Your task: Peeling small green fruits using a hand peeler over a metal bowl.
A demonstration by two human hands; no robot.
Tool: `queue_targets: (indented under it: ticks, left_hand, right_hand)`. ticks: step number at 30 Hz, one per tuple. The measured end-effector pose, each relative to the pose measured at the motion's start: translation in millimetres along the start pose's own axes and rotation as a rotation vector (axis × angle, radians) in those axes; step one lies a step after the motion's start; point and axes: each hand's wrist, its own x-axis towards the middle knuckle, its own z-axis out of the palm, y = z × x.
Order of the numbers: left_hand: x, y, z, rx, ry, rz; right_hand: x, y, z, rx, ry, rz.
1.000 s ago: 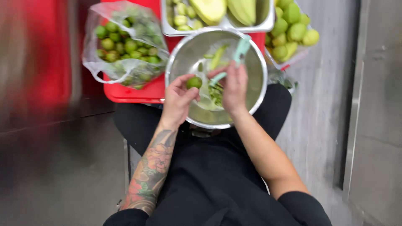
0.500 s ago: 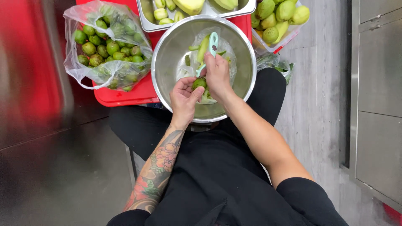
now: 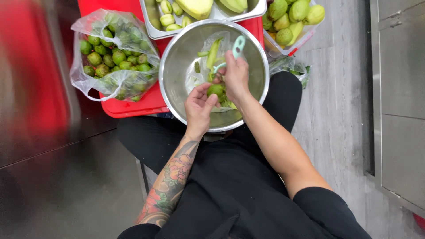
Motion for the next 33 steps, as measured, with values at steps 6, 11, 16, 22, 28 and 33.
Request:
queue_targets:
  ticks: [6, 11, 16, 22, 28, 33]
  left_hand:
    - [12, -11, -8, -0.048, 0.051, -0.022]
    - [11, -16, -11, -0.107, 0.0, -0.009]
    - [8, -19, -18, -0.083, -0.054, -0.014]
    - [15, 3, -18, -0.214, -0.057, -0.044]
    - [11, -3, -18, -0.188, -0.111, -0.068]
    - [10, -2, -11, -0.169, -0.085, -0.07]
  right_hand:
    - [-35, -4, 6, -0.283, -0.015, -0.324]
    - [-44, -5, 10, -0.363, 0.046, -0.401]
    - [-6, 13, -8, -0.254, 0.046, -0.177]
    - [-19, -17, 5, 0.12, -0.108, 0.018]
    - [-26, -1, 0, -0.23, -0.077, -0.317]
    - [-39, -8, 11, -0.327, -0.024, -0.395]
